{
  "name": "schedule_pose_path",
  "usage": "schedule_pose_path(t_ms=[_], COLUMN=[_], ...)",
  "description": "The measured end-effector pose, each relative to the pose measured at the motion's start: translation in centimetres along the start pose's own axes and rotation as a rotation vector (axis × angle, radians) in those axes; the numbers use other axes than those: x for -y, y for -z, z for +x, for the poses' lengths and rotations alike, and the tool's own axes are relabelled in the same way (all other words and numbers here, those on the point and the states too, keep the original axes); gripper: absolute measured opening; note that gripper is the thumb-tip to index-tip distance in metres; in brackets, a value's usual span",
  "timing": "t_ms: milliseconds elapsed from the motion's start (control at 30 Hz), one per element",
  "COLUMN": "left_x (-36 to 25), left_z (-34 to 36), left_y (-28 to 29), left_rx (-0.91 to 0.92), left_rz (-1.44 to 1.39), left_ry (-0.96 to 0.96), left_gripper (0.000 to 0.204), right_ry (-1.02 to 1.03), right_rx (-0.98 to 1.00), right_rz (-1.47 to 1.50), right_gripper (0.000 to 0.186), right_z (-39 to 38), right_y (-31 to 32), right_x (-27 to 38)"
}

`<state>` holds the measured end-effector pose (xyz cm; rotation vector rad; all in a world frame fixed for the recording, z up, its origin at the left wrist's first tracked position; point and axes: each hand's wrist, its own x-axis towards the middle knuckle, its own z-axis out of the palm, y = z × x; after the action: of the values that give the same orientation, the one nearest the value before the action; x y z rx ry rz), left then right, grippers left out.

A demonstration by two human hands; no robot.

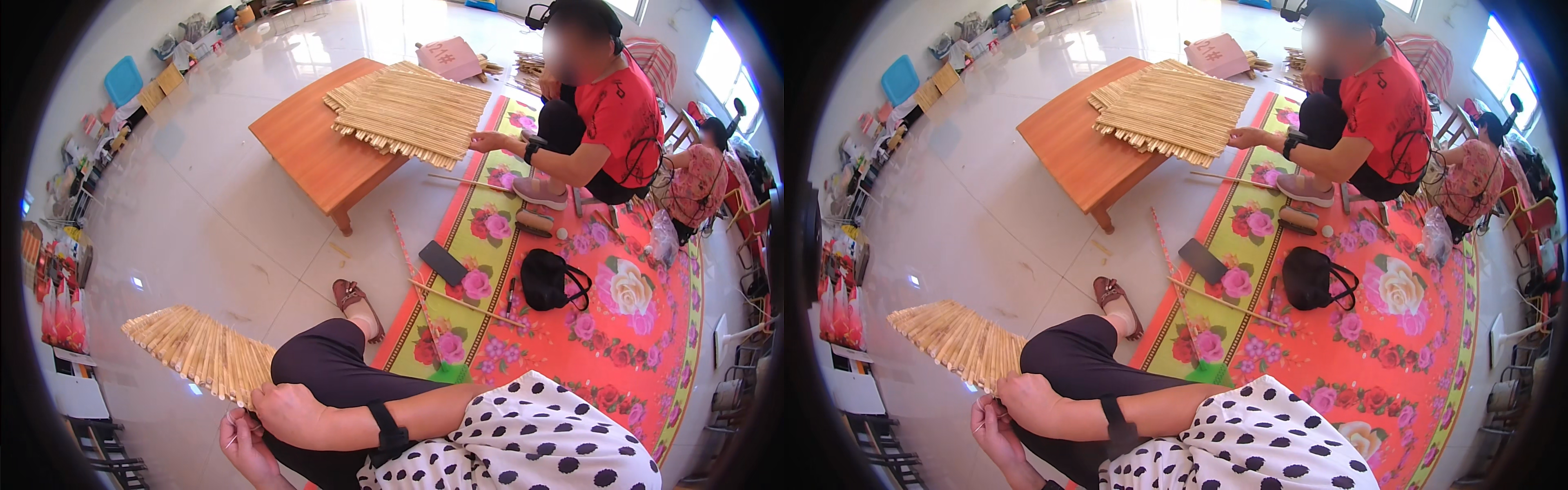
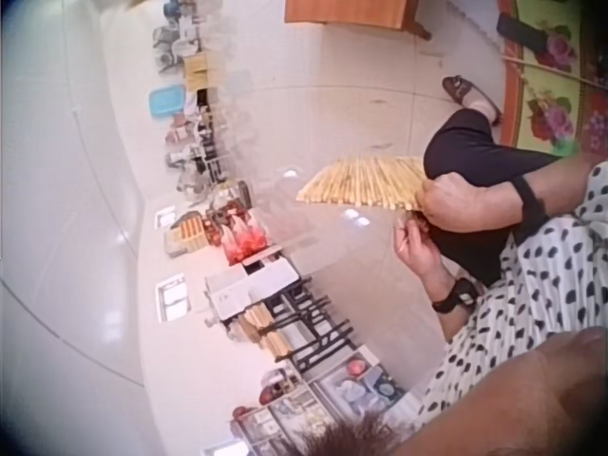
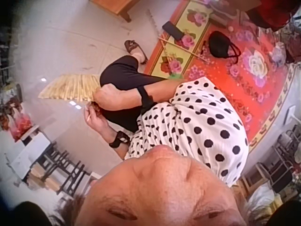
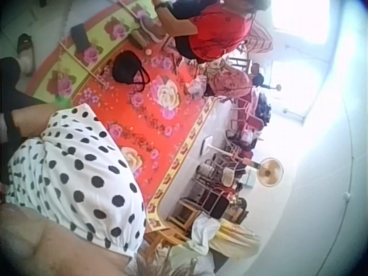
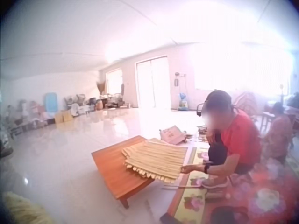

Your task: The person sits on the floor and weaves a bamboo mat by hand, using a needle and thread to bind the bamboo strips together. They repeatedly pass the needle through the strips and pull the thread tight to secure the weave.

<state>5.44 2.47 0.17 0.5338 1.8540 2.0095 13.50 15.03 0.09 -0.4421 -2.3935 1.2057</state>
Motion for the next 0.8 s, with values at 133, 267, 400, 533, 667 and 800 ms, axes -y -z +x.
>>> schedule_pose_path(t_ms=[133, 267, 400, 533, 667, 800], left_x=[-0.3, -0.9, -0.4, -0.4, -0.8, -1.6], left_z=[0.1, 0.3, 0.1, -0.2, 0.3, 1.1], left_y=[0.4, 1.6, 2.2, 1.0, 0.2, 0.7], left_rx=[-0.015, -0.014, -0.045, -0.008, 0.065, 0.188], left_rz=[0.032, -0.227, -0.155, 0.099, 0.345, 0.642], left_ry=[-0.025, -0.03, 0.038, 0.056, 0.036, -0.108], left_gripper=[0.013, 0.014, 0.015, 0.014, 0.014, 0.017], right_ry=[-0.005, -0.006, 0.001, 0.014, 0.029, 0.035], right_rx=[-0.033, -0.048, -0.048, -0.033, -0.028, -0.057], right_rz=[0.028, 0.028, 0.025, 0.03, 0.053, 0.044], right_gripper=[0.017, 0.016, 0.016, 0.016, 0.017, 0.017], right_z=[-0.2, -0.3, -0.3, -0.3, -0.4, -0.5], right_y=[0.1, -0.4, -0.2, 0.0, 0.4, 0.4], right_x=[0.1, -0.1, -0.1, -0.1, -0.1, -0.2])
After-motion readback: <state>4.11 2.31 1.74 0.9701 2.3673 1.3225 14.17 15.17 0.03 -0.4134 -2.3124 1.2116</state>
